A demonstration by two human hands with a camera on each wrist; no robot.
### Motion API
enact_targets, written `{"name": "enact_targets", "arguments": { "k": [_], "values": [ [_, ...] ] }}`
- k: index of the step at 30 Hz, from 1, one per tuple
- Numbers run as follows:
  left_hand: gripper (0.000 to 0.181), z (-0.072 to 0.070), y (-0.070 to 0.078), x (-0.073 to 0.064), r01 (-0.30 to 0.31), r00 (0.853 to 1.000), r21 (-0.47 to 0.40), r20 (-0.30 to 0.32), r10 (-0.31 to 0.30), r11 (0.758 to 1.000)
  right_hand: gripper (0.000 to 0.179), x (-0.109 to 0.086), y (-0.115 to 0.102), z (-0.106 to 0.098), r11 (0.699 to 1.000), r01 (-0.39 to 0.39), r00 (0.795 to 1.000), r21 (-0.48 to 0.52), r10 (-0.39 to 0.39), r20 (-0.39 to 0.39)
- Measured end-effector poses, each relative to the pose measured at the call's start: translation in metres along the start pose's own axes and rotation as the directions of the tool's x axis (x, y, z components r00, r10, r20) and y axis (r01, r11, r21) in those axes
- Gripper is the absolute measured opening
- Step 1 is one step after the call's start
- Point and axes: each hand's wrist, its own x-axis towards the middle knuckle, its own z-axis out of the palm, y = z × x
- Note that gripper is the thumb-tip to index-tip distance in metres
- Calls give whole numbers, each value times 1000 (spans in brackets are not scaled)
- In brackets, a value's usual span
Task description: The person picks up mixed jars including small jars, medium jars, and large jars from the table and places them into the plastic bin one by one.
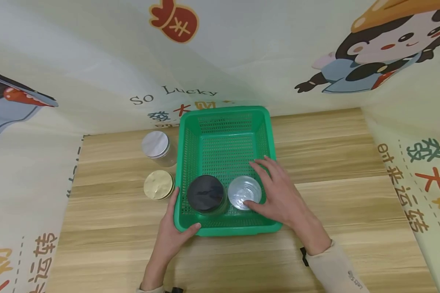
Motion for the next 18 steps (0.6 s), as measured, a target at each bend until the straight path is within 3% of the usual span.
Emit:
{"name": "enact_targets", "arguments": {
  "k": [7,18],
  "values": [
    [111,0,-2,-2,-25,1000,23,-10,26,999,97,-9,5,4,1000,-11,997,17,13,-70],
    [116,-1,-3,-5,1,999,25,-34,0,1000,95,-17,8,5,998,-42,994,39,45,-99]
  ]
}}
